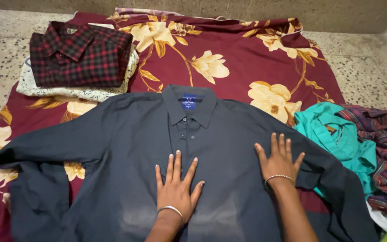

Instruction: The person lays a dark blue long-sleeved shirt flat on a floral patterned surface. They proceed to button the shirt starting from the collar and working their way down to the bottom, smoothing the fabric with their hands as they go.

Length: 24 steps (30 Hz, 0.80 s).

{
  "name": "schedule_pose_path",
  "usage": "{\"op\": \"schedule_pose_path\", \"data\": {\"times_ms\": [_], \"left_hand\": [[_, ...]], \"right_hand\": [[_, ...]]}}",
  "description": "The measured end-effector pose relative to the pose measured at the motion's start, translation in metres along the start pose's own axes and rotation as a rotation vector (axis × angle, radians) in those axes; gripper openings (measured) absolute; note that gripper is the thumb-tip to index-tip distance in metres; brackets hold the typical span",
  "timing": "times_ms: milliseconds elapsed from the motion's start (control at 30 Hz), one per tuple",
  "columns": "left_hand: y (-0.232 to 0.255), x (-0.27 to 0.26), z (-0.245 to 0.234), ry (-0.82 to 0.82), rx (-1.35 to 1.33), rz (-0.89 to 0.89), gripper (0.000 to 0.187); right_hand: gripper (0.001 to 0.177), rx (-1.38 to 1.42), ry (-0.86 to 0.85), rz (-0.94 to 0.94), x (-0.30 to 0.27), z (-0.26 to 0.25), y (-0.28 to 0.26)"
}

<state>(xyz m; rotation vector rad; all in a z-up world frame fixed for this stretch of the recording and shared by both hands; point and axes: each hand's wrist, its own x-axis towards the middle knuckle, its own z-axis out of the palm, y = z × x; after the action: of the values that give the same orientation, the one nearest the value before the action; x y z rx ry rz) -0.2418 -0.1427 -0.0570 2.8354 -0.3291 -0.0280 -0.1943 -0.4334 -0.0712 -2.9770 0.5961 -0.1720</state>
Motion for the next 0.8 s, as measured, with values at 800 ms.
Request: {"op": "schedule_pose_path", "data": {"times_ms": [800], "left_hand": [[0.011,0.023,-0.028,-0.235,-0.007,-0.08,0.067]], "right_hand": [[0.074,0.085,0.09,-0.315,-0.033,-0.015,-0.051]]}}
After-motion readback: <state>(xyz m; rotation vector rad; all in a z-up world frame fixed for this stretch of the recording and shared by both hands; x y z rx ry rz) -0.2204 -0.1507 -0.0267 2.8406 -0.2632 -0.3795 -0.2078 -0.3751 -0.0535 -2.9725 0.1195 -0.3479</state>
